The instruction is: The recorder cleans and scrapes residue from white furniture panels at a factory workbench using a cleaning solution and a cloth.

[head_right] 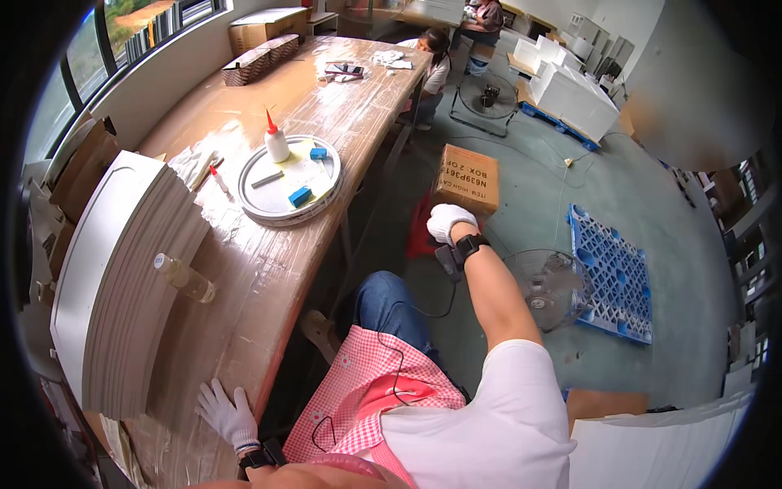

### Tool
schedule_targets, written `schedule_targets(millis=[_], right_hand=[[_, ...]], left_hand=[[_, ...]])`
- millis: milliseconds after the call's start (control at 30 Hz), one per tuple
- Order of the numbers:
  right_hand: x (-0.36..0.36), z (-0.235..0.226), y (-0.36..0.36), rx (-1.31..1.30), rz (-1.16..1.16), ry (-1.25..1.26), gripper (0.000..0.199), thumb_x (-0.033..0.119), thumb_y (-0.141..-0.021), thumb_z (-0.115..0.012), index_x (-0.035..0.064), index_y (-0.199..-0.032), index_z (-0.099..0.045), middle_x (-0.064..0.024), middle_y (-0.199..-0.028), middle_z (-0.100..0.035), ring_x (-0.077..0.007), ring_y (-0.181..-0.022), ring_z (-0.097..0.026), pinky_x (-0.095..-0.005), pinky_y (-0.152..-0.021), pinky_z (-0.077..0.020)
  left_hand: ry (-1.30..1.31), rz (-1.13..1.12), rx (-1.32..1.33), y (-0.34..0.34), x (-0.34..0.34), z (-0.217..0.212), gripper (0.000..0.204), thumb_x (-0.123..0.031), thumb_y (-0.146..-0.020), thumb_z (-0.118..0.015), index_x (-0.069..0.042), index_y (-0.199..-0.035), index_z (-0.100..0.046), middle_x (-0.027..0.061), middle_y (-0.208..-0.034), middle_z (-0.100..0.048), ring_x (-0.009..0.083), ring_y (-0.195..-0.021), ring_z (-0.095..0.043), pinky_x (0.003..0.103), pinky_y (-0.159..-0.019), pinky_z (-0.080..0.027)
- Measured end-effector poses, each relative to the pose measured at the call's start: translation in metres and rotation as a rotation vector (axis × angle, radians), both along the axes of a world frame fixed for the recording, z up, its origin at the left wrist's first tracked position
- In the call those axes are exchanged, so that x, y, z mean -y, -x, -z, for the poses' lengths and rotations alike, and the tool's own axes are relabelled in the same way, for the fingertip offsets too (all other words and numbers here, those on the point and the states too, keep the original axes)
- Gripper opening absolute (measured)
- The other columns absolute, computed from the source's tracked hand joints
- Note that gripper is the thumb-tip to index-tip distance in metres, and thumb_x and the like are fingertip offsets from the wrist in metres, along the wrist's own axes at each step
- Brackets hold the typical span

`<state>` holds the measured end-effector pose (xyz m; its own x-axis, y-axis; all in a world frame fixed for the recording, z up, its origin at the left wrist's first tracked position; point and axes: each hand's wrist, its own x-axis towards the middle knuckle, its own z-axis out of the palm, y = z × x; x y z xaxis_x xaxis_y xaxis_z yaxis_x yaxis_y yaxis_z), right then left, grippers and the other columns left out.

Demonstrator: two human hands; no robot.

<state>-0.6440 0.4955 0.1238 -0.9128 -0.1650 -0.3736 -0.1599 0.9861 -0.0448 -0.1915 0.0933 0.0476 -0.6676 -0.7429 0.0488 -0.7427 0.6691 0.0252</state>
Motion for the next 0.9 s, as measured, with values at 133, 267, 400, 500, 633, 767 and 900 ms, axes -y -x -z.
schedule_targets(millis=[133,267,400,500,633,767,900], right_hand=[[-0.077,-0.024,0.047,-0.281,0.353,0.106,0.034,0.016,-0.083,-0.059,0.0055,-0.113,-0.074,-0.0218,-0.121,-0.069,-0.0415,-0.114,-0.066,-0.0486,-0.094,-0.0543],[-0.093,-0.034,0.072,-0.165,0.351,-0.089,0.035,0.010,-0.079,-0.066,0.0045,-0.113,-0.074,-0.0219,-0.118,-0.070,-0.0402,-0.110,-0.068,-0.0478,-0.090,-0.0563],[-0.070,-0.012,0.080,0.038,0.209,-0.222,0.033,0.008,-0.076,-0.069,0.0054,-0.108,-0.075,-0.0204,-0.117,-0.071,-0.0406,-0.109,-0.068,-0.0477,-0.089,-0.0567],[-0.071,0.048,0.087,0.035,-0.210,-0.190,0.033,0.008,-0.071,-0.074,0.0075,-0.105,-0.077,-0.0189,-0.112,-0.073,-0.0391,-0.105,-0.069,-0.0469,-0.089,-0.0571],[0.025,0.030,0.037,0.198,-0.704,-0.079,0.025,0.012,-0.071,-0.076,0.0008,-0.093,-0.074,-0.0164,-0.097,-0.074,-0.0382,-0.091,-0.072,-0.0447,-0.079,-0.0604],[0.076,0.021,-0.024,0.875,-0.152,0.446,0.031,0.039,-0.091,-0.060,0.0117,-0.089,-0.074,-0.0029,-0.064,-0.063,-0.0138,-0.052,-0.052,-0.0315,-0.050,-0.0425],[0.096,0.081,-0.075,1.213,-0.240,0.608,0.040,0.043,-0.097,-0.058,0.0072,-0.090,-0.075,-0.0013,-0.059,-0.059,-0.0125,-0.051,-0.051,-0.0304,-0.050,-0.0420]], left_hand=[[0.038,0.003,-0.010,0.006,0.002,0.009,0.063,-0.039,-0.092,-0.058,-0.003,-0.143,-0.051,0.0264,-0.154,-0.042,0.0474,-0.141,-0.037,0.060,-0.121,-0.018],[0.056,-0.024,0.049,0.005,0.006,0.009,0.061,-0.038,-0.095,-0.054,-0.004,-0.145,-0.049,0.0248,-0.157,-0.038,0.0468,-0.142,-0.035,0.059,-0.122,-0.018],[0.079,-0.031,0.065,0.001,0.012,0.018,0.061,-0.037,-0.096,-0.054,-0.004,-0.147,-0.048,0.0242,-0.158,-0.037,0.0465,-0.143,-0.034,0.059,-0.122,-0.017],[0.062,-0.020,0.059,0.011,0.010,0.017,0.060,-0.036,-0.096,-0.053,-0.004,-0.147,-0.048,0.0245,-0.158,-0.037,0.0466,-0.143,-0.034,0.058,-0.122,-0.018],[0.083,-0.016,0.022,-0.002,0.014,0.022,0.059,-0.035,-0.096,-0.054,-0.003,-0.146,-0.049,0.0248,-0.157,-0.038,0.0469,-0.143,-0.034,0.058,-0.122,-0.018],[0.089,-0.040,0.009,-0.005,0.015,0.025,0.058,-0.034,-0.096,-0.054,-0.003,-0.144,-0.051,0.0256,-0.156,-0.040,0.0473,-0.141,-0.036,0.058,-0.122,-0.020],[0.083,-0.060,-0.038,-0.002,0.012,0.023,0.056,-0.035,-0.096,-0.054,-0.002,-0.142,-0.052,0.0267,-0.154,-0.042,0.0469,-0.140,-0.038,0.057,-0.122,-0.021]])
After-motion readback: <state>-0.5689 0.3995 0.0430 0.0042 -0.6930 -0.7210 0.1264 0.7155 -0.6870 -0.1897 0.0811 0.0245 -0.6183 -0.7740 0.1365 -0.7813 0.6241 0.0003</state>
